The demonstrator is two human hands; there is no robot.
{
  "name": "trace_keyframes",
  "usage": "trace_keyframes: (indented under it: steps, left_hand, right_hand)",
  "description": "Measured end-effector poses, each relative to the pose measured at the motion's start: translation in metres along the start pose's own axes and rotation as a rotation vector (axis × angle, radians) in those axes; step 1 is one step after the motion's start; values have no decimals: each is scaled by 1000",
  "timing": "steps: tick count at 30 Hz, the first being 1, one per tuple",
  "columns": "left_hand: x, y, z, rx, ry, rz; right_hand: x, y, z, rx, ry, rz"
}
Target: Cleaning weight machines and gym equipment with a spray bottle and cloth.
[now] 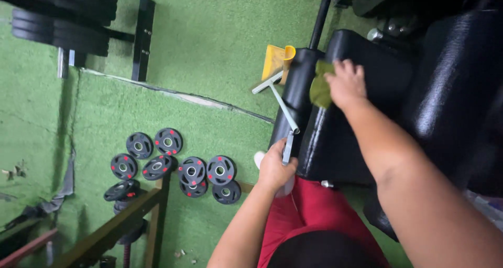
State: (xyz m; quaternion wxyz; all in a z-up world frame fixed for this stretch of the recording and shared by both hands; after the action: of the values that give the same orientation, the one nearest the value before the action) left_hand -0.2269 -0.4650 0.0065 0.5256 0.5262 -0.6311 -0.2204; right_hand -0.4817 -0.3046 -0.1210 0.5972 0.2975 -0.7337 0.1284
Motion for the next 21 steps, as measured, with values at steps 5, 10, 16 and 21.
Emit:
trace_keyframes:
  steps: [5, 10, 16, 21]
  left_hand:
    - [5, -1, 15, -17, -125, 12]
    - [24, 19, 46, -57, -366, 117]
    - [64, 8, 82, -293, -578, 199]
    - [137, -14, 107, -316, -716, 389]
  right_hand:
    - [-8, -22, -41, -466, -13, 503]
    - [-25, -82, -160, -715, 128, 593]
    - [-57, -135, -264, -1167, -159, 579]
    - [-63, -175, -233, -1539, -209, 567]
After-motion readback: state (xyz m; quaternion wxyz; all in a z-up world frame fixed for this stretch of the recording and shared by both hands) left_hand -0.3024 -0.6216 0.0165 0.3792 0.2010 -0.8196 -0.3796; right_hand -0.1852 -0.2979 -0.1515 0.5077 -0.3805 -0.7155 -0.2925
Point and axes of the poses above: each hand's wrist, its own z-axis towards the middle knuckle, its own x-axis out of the back of the hand, y = z × x, the point moved 1 cm from there along z, towards the middle knuckle, and after that the axes turned 9 degrees about -x, right-handed, at the moved point
